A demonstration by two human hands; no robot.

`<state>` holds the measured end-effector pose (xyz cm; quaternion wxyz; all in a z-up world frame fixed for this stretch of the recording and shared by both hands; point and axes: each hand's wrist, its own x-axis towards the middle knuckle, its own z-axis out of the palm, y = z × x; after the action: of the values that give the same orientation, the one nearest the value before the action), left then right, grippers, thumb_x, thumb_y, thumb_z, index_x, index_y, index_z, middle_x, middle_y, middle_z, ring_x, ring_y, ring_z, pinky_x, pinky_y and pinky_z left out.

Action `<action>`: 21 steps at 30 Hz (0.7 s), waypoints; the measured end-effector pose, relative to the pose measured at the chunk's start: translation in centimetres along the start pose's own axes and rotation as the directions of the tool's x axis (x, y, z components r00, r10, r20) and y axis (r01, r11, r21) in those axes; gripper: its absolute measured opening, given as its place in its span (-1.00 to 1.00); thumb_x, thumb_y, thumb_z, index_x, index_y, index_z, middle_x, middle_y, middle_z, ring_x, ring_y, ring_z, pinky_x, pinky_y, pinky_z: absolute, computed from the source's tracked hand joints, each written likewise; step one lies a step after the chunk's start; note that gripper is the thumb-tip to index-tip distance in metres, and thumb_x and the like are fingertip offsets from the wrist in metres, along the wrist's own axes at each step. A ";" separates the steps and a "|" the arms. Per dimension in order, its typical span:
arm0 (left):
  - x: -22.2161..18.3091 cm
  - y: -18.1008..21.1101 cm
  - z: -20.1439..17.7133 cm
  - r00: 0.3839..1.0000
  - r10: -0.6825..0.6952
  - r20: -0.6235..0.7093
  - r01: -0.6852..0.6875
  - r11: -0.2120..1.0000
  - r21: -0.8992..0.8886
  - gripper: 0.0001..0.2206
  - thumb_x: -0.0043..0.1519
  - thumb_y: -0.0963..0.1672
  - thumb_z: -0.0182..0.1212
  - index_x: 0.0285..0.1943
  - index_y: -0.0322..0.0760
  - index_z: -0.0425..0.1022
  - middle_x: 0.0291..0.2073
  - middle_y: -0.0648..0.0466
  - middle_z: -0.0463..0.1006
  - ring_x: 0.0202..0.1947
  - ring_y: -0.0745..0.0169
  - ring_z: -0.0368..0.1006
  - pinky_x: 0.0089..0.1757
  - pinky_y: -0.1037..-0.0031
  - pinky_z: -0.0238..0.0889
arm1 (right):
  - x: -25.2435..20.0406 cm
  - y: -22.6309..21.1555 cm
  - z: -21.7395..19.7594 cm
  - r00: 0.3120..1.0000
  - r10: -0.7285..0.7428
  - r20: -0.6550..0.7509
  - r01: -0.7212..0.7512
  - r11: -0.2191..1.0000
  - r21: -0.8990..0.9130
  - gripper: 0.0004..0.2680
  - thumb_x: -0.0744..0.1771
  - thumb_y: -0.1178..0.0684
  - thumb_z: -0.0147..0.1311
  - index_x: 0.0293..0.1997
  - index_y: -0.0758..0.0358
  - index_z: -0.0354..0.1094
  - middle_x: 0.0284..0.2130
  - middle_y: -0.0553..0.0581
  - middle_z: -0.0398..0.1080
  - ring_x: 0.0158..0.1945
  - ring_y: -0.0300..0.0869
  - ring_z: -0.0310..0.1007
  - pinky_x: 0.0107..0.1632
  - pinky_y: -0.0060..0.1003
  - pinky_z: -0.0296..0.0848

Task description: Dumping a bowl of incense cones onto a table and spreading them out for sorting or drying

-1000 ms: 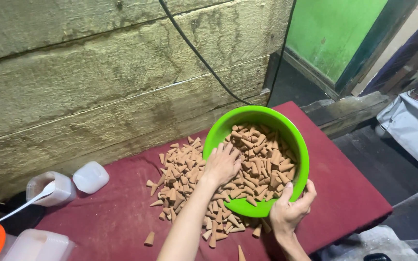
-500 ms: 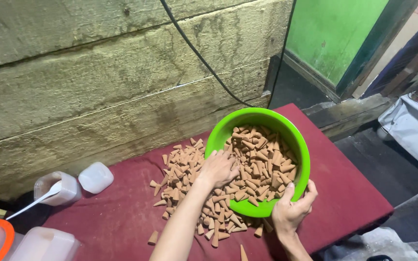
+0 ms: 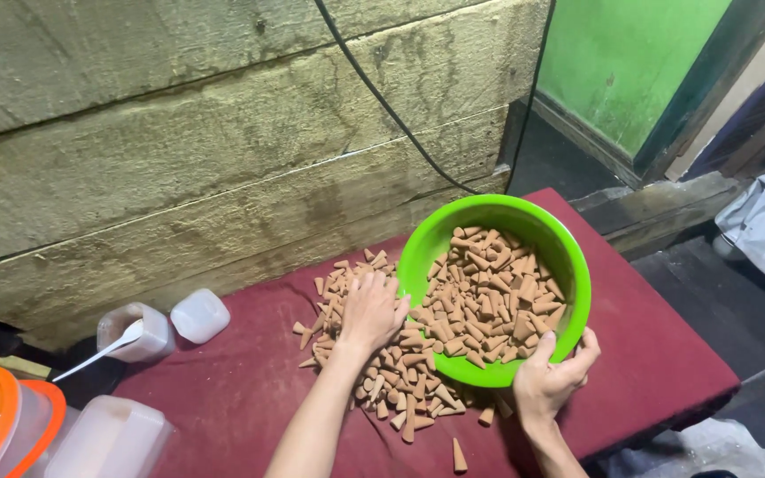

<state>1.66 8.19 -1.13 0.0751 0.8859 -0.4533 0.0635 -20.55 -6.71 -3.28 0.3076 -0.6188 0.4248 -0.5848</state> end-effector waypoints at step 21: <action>-2.8 -0.8 -1.2 0.983 -0.124 -0.134 0.082 0.955 -0.285 -0.52 0.25 0.07 0.12 0.31 -0.12 0.39 0.27 0.02 0.40 0.30 0.01 0.24 0.27 -0.05 -0.04 | 3.1 4.6 0.6 0.960 0.281 0.011 -0.279 0.955 -0.105 -0.69 0.28 0.19 0.14 0.13 0.36 0.22 -0.10 0.35 0.47 -0.07 0.19 0.47 0.00 0.02 0.32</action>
<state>0.61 11.10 -0.56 0.2363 0.8816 -0.4038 0.0617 -20.87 -11.64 -5.99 0.3605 -0.5749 0.5337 -0.5047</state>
